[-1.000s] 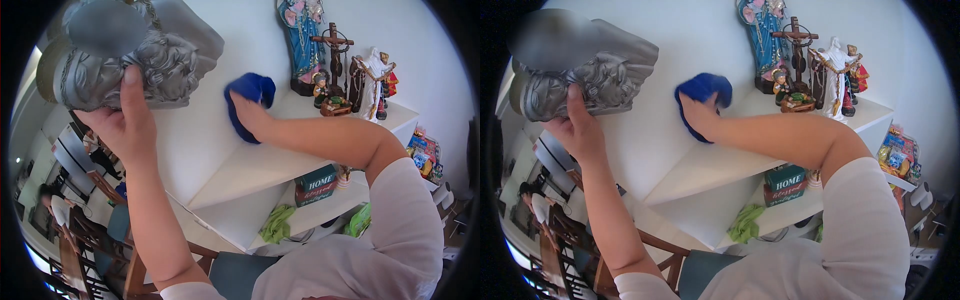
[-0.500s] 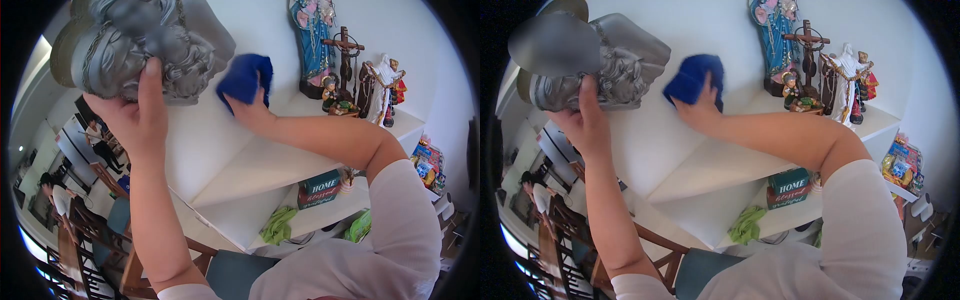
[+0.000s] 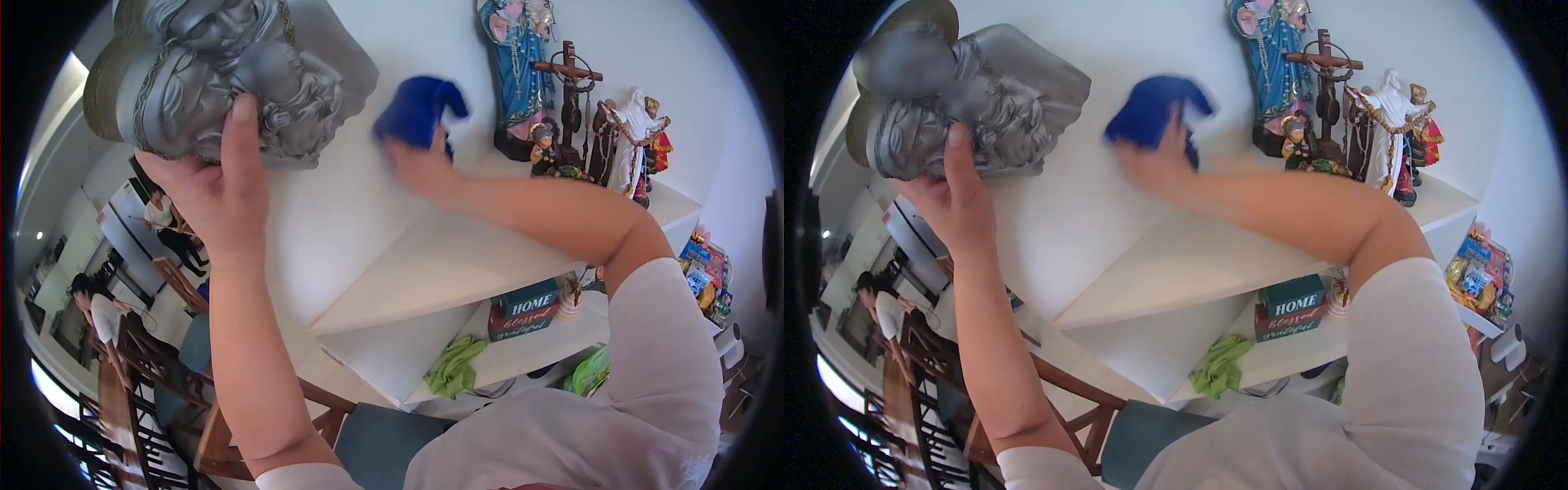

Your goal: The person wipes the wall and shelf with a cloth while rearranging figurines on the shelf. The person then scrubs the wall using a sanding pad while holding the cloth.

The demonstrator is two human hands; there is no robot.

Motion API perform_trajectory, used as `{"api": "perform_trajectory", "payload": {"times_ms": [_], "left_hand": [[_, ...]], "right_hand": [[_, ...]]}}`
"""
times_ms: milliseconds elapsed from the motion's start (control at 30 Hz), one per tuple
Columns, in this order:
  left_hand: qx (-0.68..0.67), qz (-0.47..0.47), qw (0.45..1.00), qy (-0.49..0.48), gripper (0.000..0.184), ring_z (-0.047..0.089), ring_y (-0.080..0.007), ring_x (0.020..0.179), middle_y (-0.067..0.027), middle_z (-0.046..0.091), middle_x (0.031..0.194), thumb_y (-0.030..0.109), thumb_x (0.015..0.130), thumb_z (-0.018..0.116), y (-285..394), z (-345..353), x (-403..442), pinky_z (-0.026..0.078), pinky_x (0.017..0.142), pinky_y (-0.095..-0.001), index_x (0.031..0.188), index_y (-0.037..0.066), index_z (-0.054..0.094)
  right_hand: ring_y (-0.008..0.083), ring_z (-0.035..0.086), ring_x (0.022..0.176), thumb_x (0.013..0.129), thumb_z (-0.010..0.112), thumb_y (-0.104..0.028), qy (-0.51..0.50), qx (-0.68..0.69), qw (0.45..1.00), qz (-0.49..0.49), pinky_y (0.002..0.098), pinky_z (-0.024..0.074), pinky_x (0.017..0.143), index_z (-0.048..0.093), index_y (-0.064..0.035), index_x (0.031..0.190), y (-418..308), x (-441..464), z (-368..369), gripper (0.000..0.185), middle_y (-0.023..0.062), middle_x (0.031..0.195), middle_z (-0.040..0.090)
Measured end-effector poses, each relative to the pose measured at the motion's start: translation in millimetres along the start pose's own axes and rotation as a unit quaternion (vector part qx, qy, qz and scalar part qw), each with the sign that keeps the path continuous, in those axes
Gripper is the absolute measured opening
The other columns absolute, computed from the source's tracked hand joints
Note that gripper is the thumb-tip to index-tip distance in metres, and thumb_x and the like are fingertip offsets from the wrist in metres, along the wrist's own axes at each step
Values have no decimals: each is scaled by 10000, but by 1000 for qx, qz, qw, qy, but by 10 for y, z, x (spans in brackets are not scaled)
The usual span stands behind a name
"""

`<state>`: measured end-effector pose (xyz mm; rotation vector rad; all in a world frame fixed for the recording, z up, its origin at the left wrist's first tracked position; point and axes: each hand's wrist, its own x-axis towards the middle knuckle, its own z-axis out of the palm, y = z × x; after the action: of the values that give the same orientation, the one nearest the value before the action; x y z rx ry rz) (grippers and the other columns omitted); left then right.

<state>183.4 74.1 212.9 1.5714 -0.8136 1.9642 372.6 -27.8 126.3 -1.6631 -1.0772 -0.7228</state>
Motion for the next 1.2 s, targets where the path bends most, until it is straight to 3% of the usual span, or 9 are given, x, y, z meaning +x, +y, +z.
{"api": "perform_trajectory", "payload": {"times_ms": [133,267,467,533,667,833,967,1100,1200], "left_hand": [[45,-16,999,18,464,516,-170,1085,-128,525,1189,104,863,650,16,-27,-22,387,954,-300,1230,-15,393],[12,-15,999,25,443,518,-172,1077,-127,524,1192,100,864,647,2,-38,-28,388,954,-303,1219,-13,409],[-2,17,1000,14,425,518,-166,1072,-124,531,1179,85,872,633,-20,-14,-33,389,946,-294,1221,-9,408],[27,25,999,-4,434,518,-162,1071,-125,530,1179,81,873,631,-16,-34,-27,388,941,-287,1228,-5,397],[48,24,999,4,443,520,-157,1061,-125,534,1170,86,873,634,-40,-50,-19,399,920,-276,1229,-3,386],[-12,12,998,54,406,526,-156,1039,-123,548,1146,91,874,635,-48,18,-28,416,898,-275,1192,-13,406],[18,-10,1000,17,419,529,-158,1035,-124,547,1146,90,873,637,-25,-61,-40,413,907,-279,1199,-14,396],[28,13,999,23,421,529,-162,1034,-124,546,1149,92,872,637,-23,-35,-15,404,920,-285,1201,-12,396],[13,-14,999,26,508,515,-168,1053,-126,511,1181,94,847,667,-7,-26,-26,395,929,-289,1231,-15,352]], "right_hand": [[469,199,1333,809,547,-316,-64,-122,961,-240,609,176,1057,247,77,1377,-332,111,-45,754,280,1451,208],[386,257,1348,901,445,-407,236,-1,968,-89,570,177,1074,389,38,1319,-139,1156,-159,613,253,1415,332],[458,264,1299,940,340,-229,-19,-264,960,88,608,245,1022,433,-9,1299,469,491,-41,431,227,1336,396],[440,374,1180,855,443,-137,172,-160,956,-174,531,287,1025,446,53,1248,439,95,94,436,274,1302,399],[468,481,1002,778,501,-72,172,-94,981,11,489,391,934,515,146,1070,650,645,-386,364,317,1173,453],[430,510,1073,812,500,-91,110,-84,974,-177,441,436,912,587,71,988,415,265,-283,254,313,1172,445],[401,453,1125,795,498,-5,101,-67,988,95,373,407,958,533,-32,1133,318,632,-577,341,226,1156,465],[390,483,1089,778,546,-111,90,-111,971,-194,459,417,912,610,-13,989,469,297,-291,241,197,1243,439],[373,434,1135,778,535,-109,195,-233,946,-112,498,365,932,601,-14,995,633,504,-354,246,174,1251,442]]}}
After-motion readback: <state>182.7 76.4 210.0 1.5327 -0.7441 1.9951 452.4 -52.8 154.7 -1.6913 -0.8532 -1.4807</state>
